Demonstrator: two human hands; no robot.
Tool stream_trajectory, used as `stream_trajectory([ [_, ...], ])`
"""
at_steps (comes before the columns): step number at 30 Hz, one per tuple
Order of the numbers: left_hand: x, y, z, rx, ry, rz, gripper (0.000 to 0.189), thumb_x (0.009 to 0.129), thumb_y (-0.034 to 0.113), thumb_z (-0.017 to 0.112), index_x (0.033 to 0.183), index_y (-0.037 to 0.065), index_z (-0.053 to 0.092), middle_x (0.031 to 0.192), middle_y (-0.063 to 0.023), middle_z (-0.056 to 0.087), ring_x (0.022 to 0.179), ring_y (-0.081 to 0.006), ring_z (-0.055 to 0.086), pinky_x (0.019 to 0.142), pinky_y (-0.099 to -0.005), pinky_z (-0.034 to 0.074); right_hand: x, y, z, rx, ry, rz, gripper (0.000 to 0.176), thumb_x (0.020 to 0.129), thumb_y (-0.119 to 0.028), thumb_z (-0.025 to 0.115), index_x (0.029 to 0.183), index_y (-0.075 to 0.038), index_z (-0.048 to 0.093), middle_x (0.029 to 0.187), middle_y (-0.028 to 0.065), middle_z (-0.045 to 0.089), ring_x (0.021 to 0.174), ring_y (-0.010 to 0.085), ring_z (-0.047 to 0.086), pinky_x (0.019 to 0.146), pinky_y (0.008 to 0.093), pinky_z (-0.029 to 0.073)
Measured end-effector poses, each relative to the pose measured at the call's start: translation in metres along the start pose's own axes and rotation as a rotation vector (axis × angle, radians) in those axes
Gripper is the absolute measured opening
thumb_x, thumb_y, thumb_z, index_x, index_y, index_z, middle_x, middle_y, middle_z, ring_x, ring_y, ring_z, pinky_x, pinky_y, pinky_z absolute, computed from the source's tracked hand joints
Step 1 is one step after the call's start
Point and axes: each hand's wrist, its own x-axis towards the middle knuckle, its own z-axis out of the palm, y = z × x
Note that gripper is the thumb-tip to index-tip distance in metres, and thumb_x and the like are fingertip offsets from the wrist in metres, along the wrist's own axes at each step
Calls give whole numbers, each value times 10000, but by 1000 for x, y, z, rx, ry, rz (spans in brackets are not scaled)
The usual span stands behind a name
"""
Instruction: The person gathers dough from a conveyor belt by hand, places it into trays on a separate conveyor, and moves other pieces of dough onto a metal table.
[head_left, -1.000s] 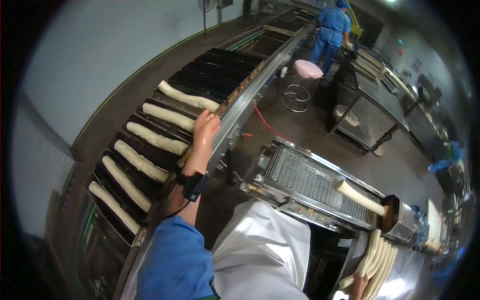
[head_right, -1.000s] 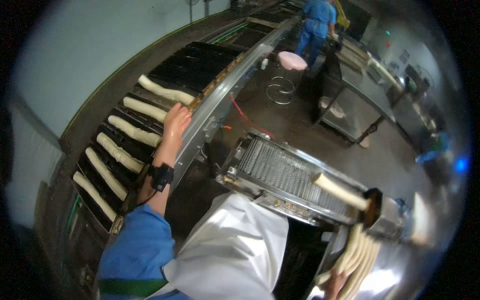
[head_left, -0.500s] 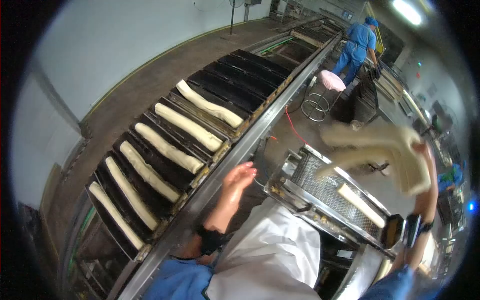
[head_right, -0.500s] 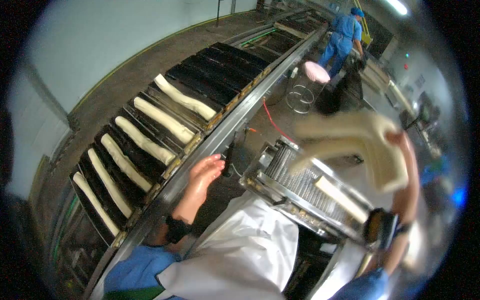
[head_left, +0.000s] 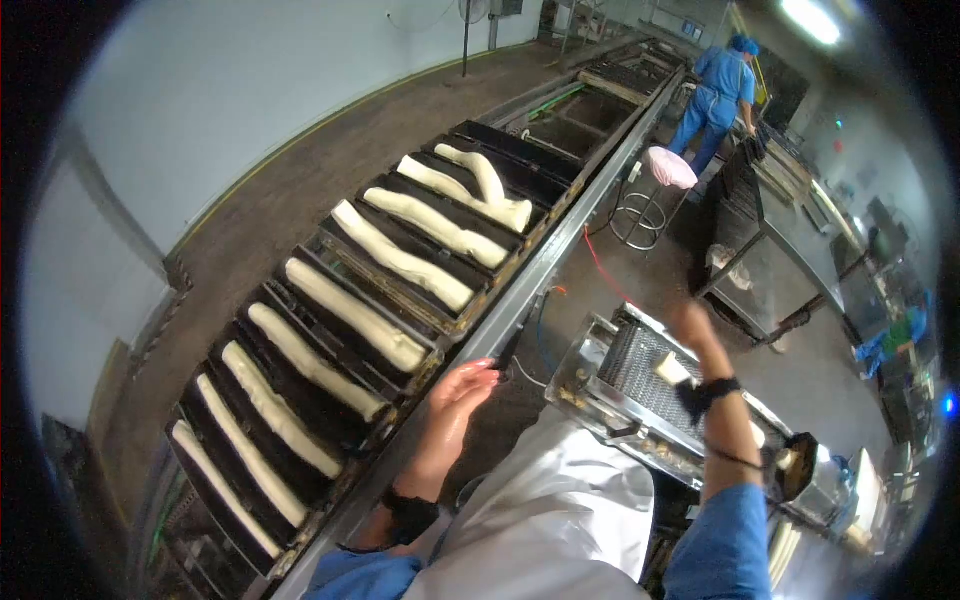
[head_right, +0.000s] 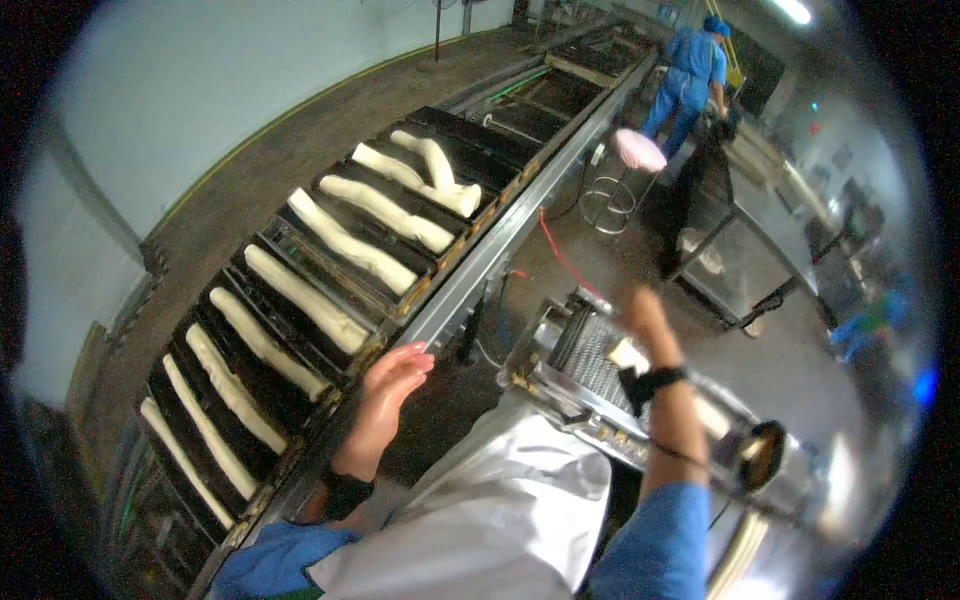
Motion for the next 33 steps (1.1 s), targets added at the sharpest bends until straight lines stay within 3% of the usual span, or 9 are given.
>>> stream_trajectory([
  [2,10,7,2,-47,41,-17,361,866,-9,588,1226,-5,576,1117,-108,646,1053,-167,604,960,-301,457,-34,10,76,226,-59,346,502,675,-397,778,1006,-31,686,973,205,686,915,345,654,794,429,514],
  [4,24,8,6,-51,53,-15,369,858,-15,581,1227,-1,576,1109,-102,645,1048,-163,603,952,-293,454,-65,-28,40,270,-59,594,517,719,-368,706,1113,-39,647,1213,209,614,1107,357,596,925,429,483],
  [7,43,4,21,-37,78,3,368,858,-10,583,1226,2,576,1091,-93,647,1035,-159,603,936,-283,454,-71,-30,23,-19,18,463,428,746,-347,651,1042,-39,679,1250,198,589,1140,355,575,934,443,477],
  [12,71,8,42,-51,70,35,345,859,-10,580,1204,3,592,1076,-91,648,1025,-155,601,931,-283,455,-9,28,0,95,75,499,331,746,-290,682,953,-31,684,901,174,680,808,359,655,754,424,531],
  [14,83,6,49,-32,65,47,339,876,43,595,1213,11,589,1077,-80,653,1020,-151,608,906,-278,462,7,51,-67,309,396,263,274,755,-248,704,921,-30,684,777,133,676,677,301,638,668,396,525],
  [18,108,10,77,-8,63,63,340,890,102,619,1218,17,588,1082,-70,658,1022,-142,611,873,-259,462,29,36,-235,1018,629,369,385,808,-241,713,1057,40,627,907,127,672,839,203,644,781,376,506],
  [22,138,20,117,-18,35,64,342,880,91,637,1213,23,592,1087,-69,656,1019,-141,609,882,-275,462,44,2,-316,1442,551,-257,699,822,-339,727,1369,8,466,1292,202,563,1243,275,513,1072,410,379],
  [28,205,34,144,123,3,265,430,843,5,626,1264,19,542,1215,-139,576,1059,-181,587,904,-281,483,60,-1,-308,1430,337,-480,824,759,-317,784,1431,-32,402,1445,168,441,1342,324,406,1104,461,357],
  [33,291,68,123,505,279,344,615,760,23,693,1329,13,459,1209,-164,549,1068,-251,565,944,-348,451,43,53,-236,1403,165,-110,714,784,-240,757,1390,-16,452,1359,172,527,1267,288,493,1071,427,401],
])
